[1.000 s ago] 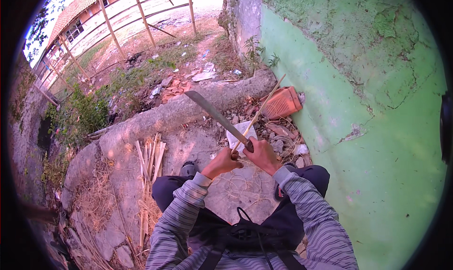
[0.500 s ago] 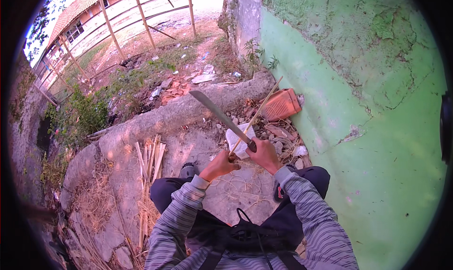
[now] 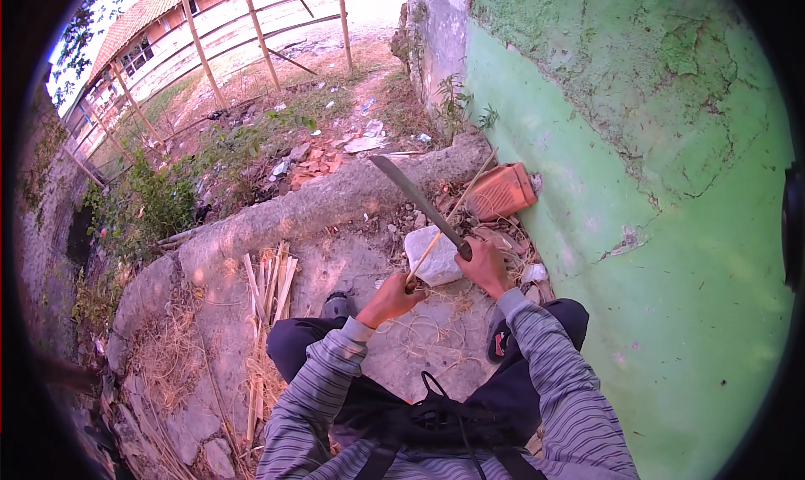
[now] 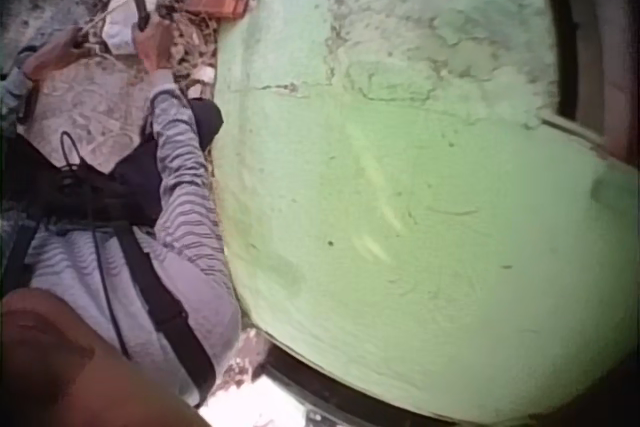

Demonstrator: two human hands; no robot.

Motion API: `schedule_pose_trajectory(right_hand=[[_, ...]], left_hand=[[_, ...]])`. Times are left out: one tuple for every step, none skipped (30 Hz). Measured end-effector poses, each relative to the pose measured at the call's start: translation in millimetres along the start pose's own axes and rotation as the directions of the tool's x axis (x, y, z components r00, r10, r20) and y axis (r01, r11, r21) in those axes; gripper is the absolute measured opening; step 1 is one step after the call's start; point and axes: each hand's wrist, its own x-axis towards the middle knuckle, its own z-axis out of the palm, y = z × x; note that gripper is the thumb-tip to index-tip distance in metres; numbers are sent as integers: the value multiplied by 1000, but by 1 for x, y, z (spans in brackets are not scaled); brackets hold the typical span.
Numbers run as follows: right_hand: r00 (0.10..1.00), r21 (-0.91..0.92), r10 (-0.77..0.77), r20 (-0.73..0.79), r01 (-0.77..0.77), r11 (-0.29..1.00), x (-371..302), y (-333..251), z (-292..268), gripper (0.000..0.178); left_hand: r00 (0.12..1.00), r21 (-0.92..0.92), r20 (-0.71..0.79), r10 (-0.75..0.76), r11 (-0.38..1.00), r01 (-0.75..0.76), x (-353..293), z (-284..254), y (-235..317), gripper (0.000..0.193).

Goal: The person shaves a long strip of bamboo with a machete to smooth the surface and thin the material.

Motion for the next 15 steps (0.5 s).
schedule_pose_trajectory(right_hand=[[999, -15, -28, 39, 29, 999, -8, -7, 1, 25], [996, -27, -55, 74, 57, 998, -14, -16, -2, 24], [991, -37, -82, 109, 86, 996, -19, -23, -2, 24], [991, -61, -109, 82, 114, 992, -22, -26, 0, 22], [991, -71, -104, 82, 110, 991, -21, -27, -2, 23], [992, -80, -99, 83, 106, 991, -20, -27, -3, 23], [992, -88, -95, 84, 102, 991, -17, -28, -5, 23], [996, -96, -65, 65, 72, 993, -14, -23, -5, 23], [998, -104, -36, 46, 40, 994, -10, -18, -4, 24], [1000, -111, -6, 27, 9, 994, -5, -13, -4, 24], [1000, -90, 18, 10, -17, 996, 1, -8, -3, 24], [999, -70, 44, -5, -44, 997, 7, -2, -3, 24], [997, -49, 70, -21, -71, 996, 11, 2, -2, 24], [995, -34, 98, -31, -99, 994, 12, 3, -3, 25], [994, 8, 110, -10, -110, 994, 10, 4, -1, 25]], left_hand=[[1000, 12, -26, -7, 1000, 8, 1, 0, 3, 47], [999, 5, -48, -3, 1000, 3, 2, 2, 2, 49], [998, -2, -70, 1, 1000, -1, 3, 4, 1, 51], [996, -8, -92, 4, 1000, -5, 3, 6, -1, 53], [994, 3, -111, 11, 1000, -11, 4, 7, -1, 54], [991, 14, -129, 18, 1000, -16, 4, 9, -2, 55], [989, 26, -148, 25, 999, -21, 4, 9, -4, 55], [989, 46, -143, 38, 998, -32, 5, 9, 0, 55], [989, 66, -137, 51, 997, -42, 5, 9, 3, 54], [989, 86, -131, 64, 995, -53, 5, 9, 6, 54], [990, 69, -125, 67, 996, -59, 7, 9, 3, 51], [991, 52, -118, 70, 997, -64, 10, 11, -3, 50], [991, 34, -111, 73, 997, -70, 12, 13, -9, 49], [990, 36, -114, 84, 996, -81, 12, 14, -9, 48], [989, 37, -116, 96, 995, -92, 12, 16, -10, 47]])
